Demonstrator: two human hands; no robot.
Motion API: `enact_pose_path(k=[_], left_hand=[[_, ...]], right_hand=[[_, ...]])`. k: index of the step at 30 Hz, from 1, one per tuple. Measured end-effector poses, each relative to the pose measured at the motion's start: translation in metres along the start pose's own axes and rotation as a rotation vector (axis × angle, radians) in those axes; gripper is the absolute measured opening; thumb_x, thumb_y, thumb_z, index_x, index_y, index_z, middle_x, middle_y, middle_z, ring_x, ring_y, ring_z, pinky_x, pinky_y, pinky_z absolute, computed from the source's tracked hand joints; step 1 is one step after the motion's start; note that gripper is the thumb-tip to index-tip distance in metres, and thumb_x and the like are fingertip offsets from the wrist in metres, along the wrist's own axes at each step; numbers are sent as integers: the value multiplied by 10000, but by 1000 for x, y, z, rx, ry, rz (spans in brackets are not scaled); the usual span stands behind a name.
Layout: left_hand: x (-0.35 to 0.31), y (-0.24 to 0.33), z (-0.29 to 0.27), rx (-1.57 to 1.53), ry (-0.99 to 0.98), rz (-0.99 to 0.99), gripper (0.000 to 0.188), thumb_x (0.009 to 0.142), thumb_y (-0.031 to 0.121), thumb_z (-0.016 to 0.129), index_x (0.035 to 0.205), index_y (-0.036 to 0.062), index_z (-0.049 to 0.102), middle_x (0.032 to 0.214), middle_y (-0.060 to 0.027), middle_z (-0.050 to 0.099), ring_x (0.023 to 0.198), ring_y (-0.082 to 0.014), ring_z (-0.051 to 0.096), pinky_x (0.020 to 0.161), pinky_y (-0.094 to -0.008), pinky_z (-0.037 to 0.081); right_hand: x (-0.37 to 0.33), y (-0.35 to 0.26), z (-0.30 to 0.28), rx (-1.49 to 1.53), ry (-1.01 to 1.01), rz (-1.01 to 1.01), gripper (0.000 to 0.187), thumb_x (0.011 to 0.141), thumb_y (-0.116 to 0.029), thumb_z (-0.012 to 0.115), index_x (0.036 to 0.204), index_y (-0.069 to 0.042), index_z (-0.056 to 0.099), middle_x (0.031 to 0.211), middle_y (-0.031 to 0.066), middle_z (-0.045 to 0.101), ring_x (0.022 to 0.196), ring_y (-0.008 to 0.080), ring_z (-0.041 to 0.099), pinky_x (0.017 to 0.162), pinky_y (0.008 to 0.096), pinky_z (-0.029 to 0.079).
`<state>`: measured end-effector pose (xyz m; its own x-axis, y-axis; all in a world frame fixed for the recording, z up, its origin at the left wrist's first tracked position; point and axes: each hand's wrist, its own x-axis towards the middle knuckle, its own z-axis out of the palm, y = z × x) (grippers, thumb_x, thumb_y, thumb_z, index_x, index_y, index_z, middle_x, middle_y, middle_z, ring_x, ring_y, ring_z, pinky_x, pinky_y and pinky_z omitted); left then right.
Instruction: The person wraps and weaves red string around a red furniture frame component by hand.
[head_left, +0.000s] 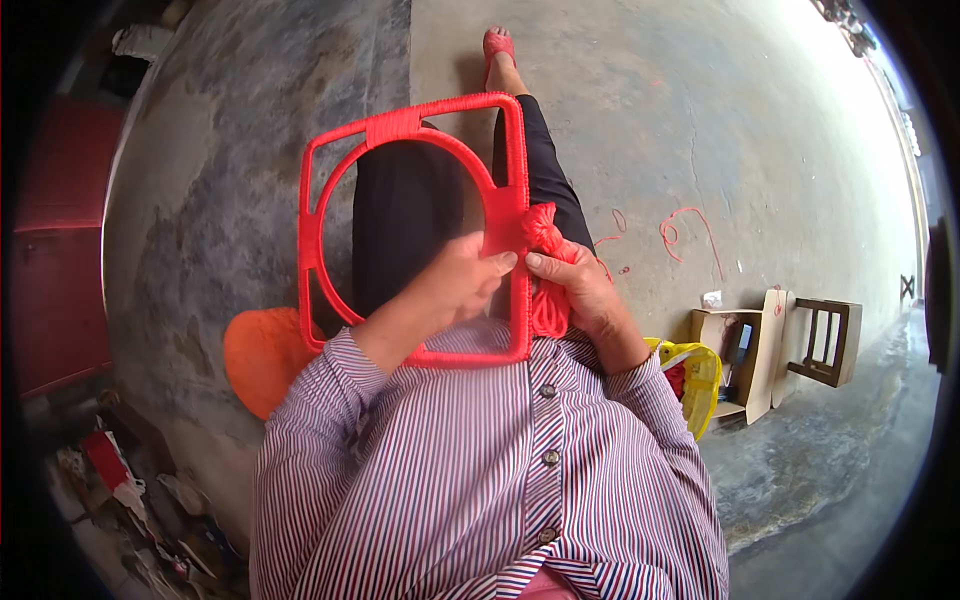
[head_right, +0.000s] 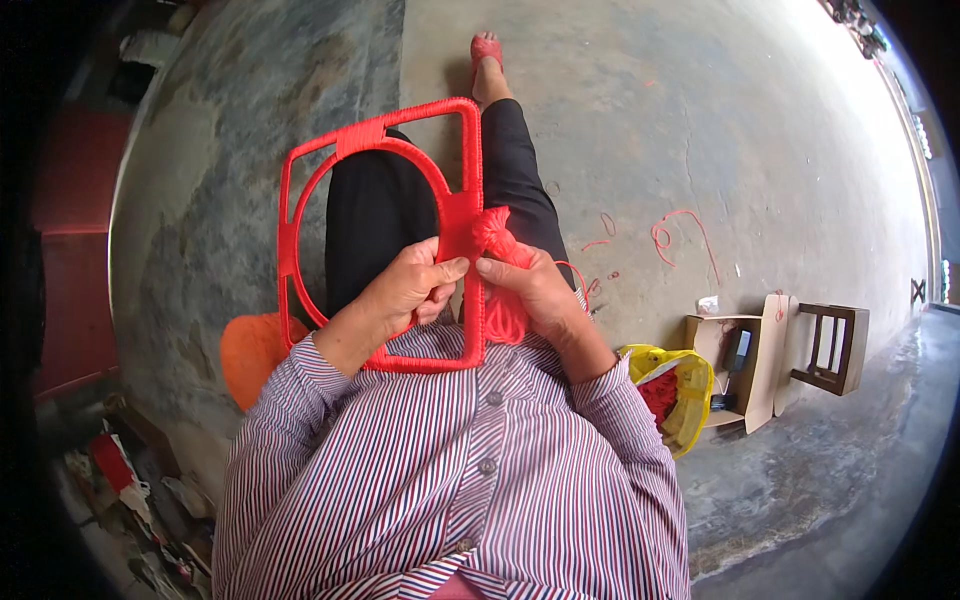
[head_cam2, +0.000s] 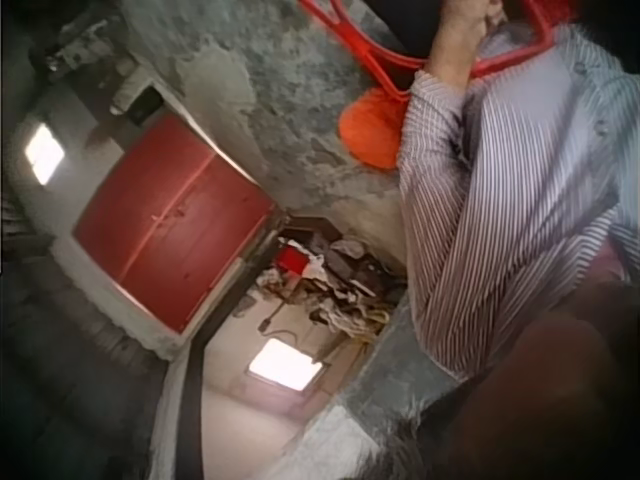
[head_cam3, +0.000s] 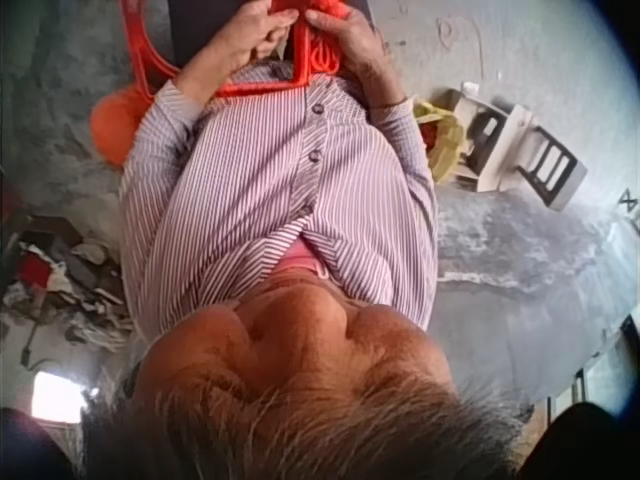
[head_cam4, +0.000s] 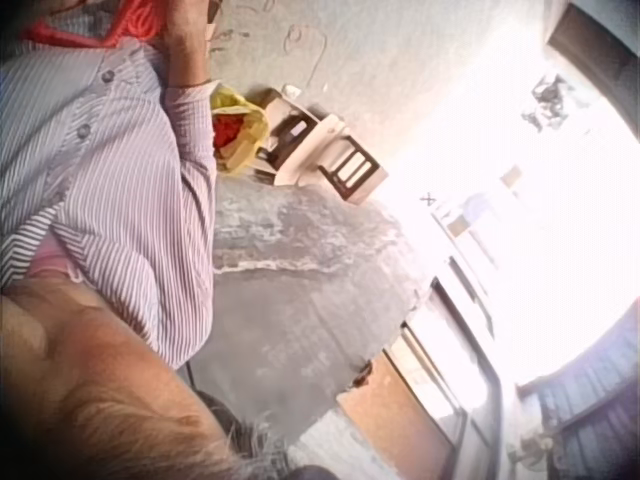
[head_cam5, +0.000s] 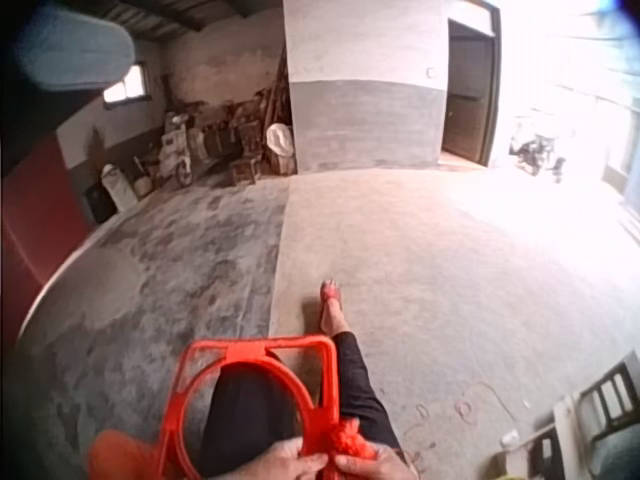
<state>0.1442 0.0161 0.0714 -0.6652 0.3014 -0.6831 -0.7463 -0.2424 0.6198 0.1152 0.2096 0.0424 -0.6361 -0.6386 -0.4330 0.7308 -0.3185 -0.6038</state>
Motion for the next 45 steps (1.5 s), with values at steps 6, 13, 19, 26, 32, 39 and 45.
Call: enact_pose_path(k=[6,13,19,26,32,39,45], left_hand=[[5,1,2,-74,-15,68,172,945,147,561,1096,73,524,592,23,443,364,-30,342,319,-184,279],[12,4,-4,-80,19,121,107,942,134,539,1034,82,519,597,18,439,365,-37,333,319,-187,268],[5,10,-9,-148,-61,-15,95,927,146,537,1006,101,508,557,6,452,337,-54,338,304,-202,262],[0,13,-5,-168,-63,-55,94,886,128,536,964,83,561,504,17,433,318,-62,328,300,-215,260],[2,12,-8,-223,-107,-130,94,841,79,522,900,72,594,468,16,419,312,-77,327,302,-239,274],[1,23,-7,-157,-106,-15,53,906,139,519,941,101,510,520,15,439,325,-69,338,304,-220,274],[13,33,-11,-146,-121,36,81,933,168,538,963,117,483,562,17,441,351,-60,358,312,-213,282]], right_hand=[[0,6,4,-85,39,5,234,871,-108,677,1071,4,632,916,26,653,790,92,612,726,252,504],[-13,15,18,-106,128,-7,215,875,-107,662,1054,7,626,894,35,650,764,104,617,711,260,510],[-15,16,-2,210,224,-99,98,886,-115,623,904,-20,607,731,74,626,653,160,605,652,286,504],[-24,19,2,118,147,-84,41,840,-48,648,860,-40,613,717,39,607,643,133,580,632,270,468],[-34,20,-3,34,123,-62,73,814,-16,668,844,-53,613,730,-1,597,657,101,567,640,254,460],[-31,12,-1,-52,276,-138,157,850,-100,692,977,-15,660,738,-31,572,638,66,513,606,235,420],[-24,3,6,-56,145,-136,266,887,-159,671,1077,25,645,786,-20,596,662,60,524,623,219,428]])
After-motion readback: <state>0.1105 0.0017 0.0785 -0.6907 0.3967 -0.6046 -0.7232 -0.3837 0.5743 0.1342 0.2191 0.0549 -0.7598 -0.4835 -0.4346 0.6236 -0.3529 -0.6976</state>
